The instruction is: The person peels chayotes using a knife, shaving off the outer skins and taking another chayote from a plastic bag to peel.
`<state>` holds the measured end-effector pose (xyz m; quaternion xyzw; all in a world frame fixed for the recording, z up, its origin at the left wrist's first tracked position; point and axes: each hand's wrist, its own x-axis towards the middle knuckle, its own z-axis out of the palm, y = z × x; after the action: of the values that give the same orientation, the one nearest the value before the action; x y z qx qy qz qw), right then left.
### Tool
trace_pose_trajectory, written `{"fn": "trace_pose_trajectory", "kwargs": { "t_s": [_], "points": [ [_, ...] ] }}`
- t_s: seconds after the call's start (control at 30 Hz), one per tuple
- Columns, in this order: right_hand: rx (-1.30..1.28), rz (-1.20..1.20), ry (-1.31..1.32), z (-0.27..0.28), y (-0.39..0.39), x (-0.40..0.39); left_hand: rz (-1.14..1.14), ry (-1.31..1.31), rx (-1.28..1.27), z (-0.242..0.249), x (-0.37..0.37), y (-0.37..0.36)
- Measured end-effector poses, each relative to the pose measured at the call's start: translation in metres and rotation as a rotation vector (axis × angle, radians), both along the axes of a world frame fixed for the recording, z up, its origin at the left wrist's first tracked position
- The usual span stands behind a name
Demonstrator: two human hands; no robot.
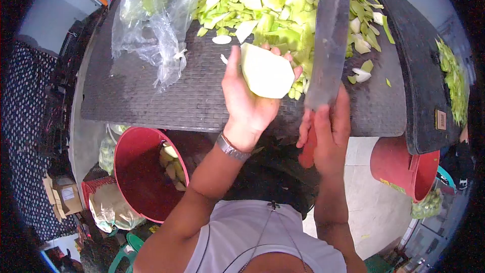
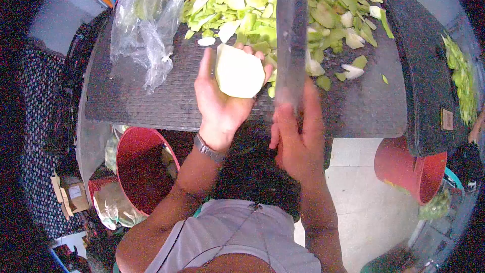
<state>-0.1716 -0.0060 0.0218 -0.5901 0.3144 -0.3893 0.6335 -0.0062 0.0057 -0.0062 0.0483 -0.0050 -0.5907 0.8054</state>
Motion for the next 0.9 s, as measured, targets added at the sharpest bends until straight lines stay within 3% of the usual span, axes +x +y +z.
{"fn": "trace_pose_trajectory", "kwargs": {
  "t_s": [0.03,0.13,0.27,0.4,0.6,0.9],
  "points": [
    [-0.027,0.013,0.088,0.003,0.002,-0.005,-0.022,0.002,-0.019,0.002,0.003,0.002],
    [-0.808,0.098,0.394,-0.004,-0.013,-0.014,-0.031,-0.032,-0.026,0.0,0.005,-0.002],
    [-0.515,0.074,0.598,0.005,0.017,-0.012,-0.024,-0.085,-0.097,-0.006,0.007,-0.004],
    [-0.351,0.182,0.503,0.011,0.022,-0.013,0.001,-0.116,-0.07,-0.01,0.009,-0.009],
    [-0.521,0.212,0.436,0.001,0.02,-0.018,-0.007,-0.175,-0.044,-0.006,0.005,-0.007],
    [-0.497,0.186,0.407,-0.007,0.018,-0.018,-0.123,-0.075,-0.111,-0.006,0.002,-0.006]
  ]
}}
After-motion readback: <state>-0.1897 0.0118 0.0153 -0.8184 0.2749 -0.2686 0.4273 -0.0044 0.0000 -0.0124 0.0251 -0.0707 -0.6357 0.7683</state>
